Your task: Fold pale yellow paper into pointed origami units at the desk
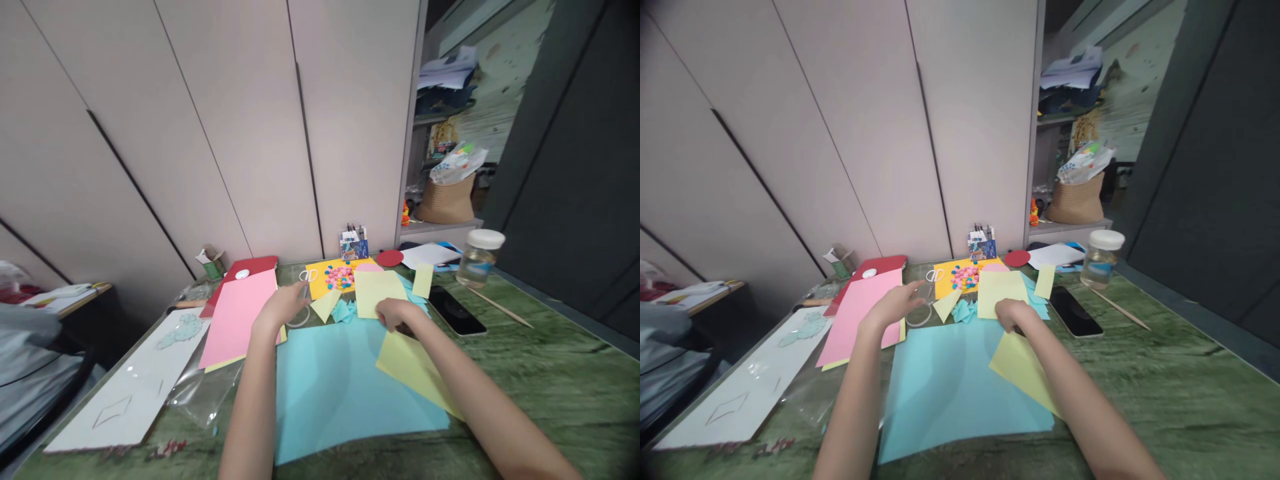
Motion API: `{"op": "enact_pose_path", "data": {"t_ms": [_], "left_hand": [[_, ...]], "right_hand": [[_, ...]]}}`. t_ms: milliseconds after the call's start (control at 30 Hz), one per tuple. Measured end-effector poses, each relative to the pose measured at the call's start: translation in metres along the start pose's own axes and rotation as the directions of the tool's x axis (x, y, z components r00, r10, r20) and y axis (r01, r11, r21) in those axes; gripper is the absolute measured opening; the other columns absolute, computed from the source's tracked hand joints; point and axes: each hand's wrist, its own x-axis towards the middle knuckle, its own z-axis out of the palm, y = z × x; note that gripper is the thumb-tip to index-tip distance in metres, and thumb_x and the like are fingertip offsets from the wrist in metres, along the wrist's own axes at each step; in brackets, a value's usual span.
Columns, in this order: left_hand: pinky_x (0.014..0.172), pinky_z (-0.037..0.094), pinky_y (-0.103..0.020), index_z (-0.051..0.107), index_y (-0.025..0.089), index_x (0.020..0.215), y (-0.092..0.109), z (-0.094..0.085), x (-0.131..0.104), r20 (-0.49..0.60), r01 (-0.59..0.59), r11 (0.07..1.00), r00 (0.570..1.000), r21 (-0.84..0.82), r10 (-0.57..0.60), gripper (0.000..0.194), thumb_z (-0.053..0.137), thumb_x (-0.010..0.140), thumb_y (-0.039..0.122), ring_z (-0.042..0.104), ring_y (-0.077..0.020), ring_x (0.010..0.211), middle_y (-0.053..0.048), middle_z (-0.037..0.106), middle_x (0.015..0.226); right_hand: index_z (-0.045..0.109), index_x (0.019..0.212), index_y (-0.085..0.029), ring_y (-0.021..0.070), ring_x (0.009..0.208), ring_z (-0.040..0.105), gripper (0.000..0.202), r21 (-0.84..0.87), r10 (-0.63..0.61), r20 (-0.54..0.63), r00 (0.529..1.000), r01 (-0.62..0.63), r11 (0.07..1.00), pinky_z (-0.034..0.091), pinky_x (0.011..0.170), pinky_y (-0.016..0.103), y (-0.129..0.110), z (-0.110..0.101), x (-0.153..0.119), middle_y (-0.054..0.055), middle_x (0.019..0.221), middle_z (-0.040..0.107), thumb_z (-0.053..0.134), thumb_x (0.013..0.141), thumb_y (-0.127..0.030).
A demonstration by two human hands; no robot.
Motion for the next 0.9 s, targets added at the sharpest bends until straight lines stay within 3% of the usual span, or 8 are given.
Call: {"op": "enact_pose_path", "data": {"t_ms": [100, 200, 267, 400, 467, 567, 767, 900], "left_hand": [[0.077, 0.045, -0.034, 0.045, 0.021, 0.135, -0.001, 0.000, 0.000, -0.002, -0.001, 1.000, 1.000, -0.027, 0.001, 0.053, 0.051, 0.084, 0.037, 0.065, -0.0308, 0.096, -0.015, 0.069, 0.106], [0.083, 0.044, -0.039, 0.043, 0.019, 0.136, 0.002, -0.002, -0.003, -0.010, -0.036, 0.996, 0.999, -0.081, 0.035, 0.056, 0.052, 0.084, 0.036, 0.062, -0.0329, 0.104, -0.018, 0.065, 0.116], [0.092, 0.041, -0.039, 0.035, 0.020, 0.141, 0.007, -0.005, -0.007, -0.027, -0.100, 0.986, 0.995, -0.132, 0.098, 0.064, 0.053, 0.084, 0.040, 0.054, -0.0316, 0.118, -0.017, 0.054, 0.133], [0.105, 0.034, -0.037, 0.013, 0.028, 0.148, 0.024, -0.015, -0.020, -0.088, -0.292, 0.881, 0.956, -0.373, 0.280, 0.084, 0.059, 0.080, 0.045, 0.035, -0.0254, 0.135, -0.010, 0.023, 0.154], [0.107, 0.033, -0.040, 0.011, 0.030, 0.148, 0.031, -0.020, -0.028, -0.118, -0.351, 0.783, 0.933, -0.513, 0.340, 0.092, 0.067, 0.075, 0.042, 0.032, -0.0262, 0.137, -0.009, 0.021, 0.155], [0.104, 0.037, -0.043, 0.014, 0.033, 0.147, 0.041, -0.026, -0.039, -0.109, -0.343, 0.721, 0.930, -0.602, 0.351, 0.098, 0.073, 0.070, 0.033, 0.038, -0.0278, 0.132, -0.010, 0.035, 0.148], [0.086, 0.051, -0.037, 0.022, 0.029, 0.145, 0.059, -0.028, -0.046, -0.191, -0.308, 0.470, 0.941, -0.827, 0.280, 0.081, 0.065, 0.077, 0.023, 0.063, -0.0218, 0.101, -0.009, 0.065, 0.114], [0.074, 0.053, -0.031, 0.034, 0.025, 0.141, 0.067, -0.028, -0.049, -0.237, -0.295, 0.468, 0.955, -0.833, 0.179, 0.073, 0.066, 0.075, 0.023, 0.065, -0.0178, 0.085, -0.005, 0.067, 0.094]], "right_hand": [[0.059, 0.109, -0.014, 0.0188, 0.091, 0.061, 0.028, 0.055, -0.086, 0.006, 0.996, 0.086, 0.995, 0.052, 0.077, 0.037, -0.004, -0.007, -0.009, 0.007, 0.107, 0.062, 0.057, 0.087, -0.031], [0.065, 0.096, -0.015, 0.0187, 0.080, 0.062, 0.022, 0.136, -0.225, -0.136, 0.965, 0.244, 0.960, 0.048, 0.069, 0.029, -0.013, -0.022, -0.030, 0.004, 0.085, 0.066, 0.067, 0.074, -0.020], [0.065, 0.097, -0.018, 0.0172, 0.074, 0.061, 0.022, 0.191, -0.301, -0.255, 0.919, 0.353, 0.916, 0.045, 0.064, 0.026, -0.023, -0.033, -0.050, 0.001, 0.078, 0.065, 0.062, 0.075, -0.019], [0.063, 0.096, -0.019, 0.0173, 0.083, 0.060, 0.021, 0.240, -0.328, -0.511, 0.794, 0.499, 0.833, 0.045, 0.073, 0.028, -0.042, -0.049, -0.088, 0.005, 0.091, 0.066, 0.048, 0.086, -0.029], [0.064, 0.090, -0.019, 0.0185, 0.084, 0.061, 0.020, 0.286, -0.277, -0.676, 0.683, 0.589, 0.756, 0.046, 0.076, 0.030, -0.049, -0.052, -0.102, 0.006, 0.090, 0.067, 0.051, 0.085, -0.033], [0.066, 0.083, -0.019, 0.0194, 0.083, 0.062, 0.017, 0.367, -0.118, -0.828, 0.548, 0.690, 0.624, 0.047, 0.077, 0.033, -0.054, -0.054, -0.113, 0.006, 0.089, 0.069, 0.060, 0.080, -0.035], [0.067, 0.078, -0.020, 0.0168, 0.075, 0.062, 0.017, 0.502, 0.156, -0.860, 0.485, 0.754, 0.424, 0.048, 0.070, 0.030, -0.055, -0.056, -0.119, 0.003, 0.080, 0.070, 0.071, 0.072, -0.036], [0.069, 0.079, -0.021, 0.0154, 0.072, 0.060, 0.015, 0.508, 0.265, -0.860, 0.435, 0.776, 0.375, 0.047, 0.067, 0.028, -0.055, -0.056, -0.120, 0.003, 0.077, 0.069, 0.072, 0.071, -0.034]]}}
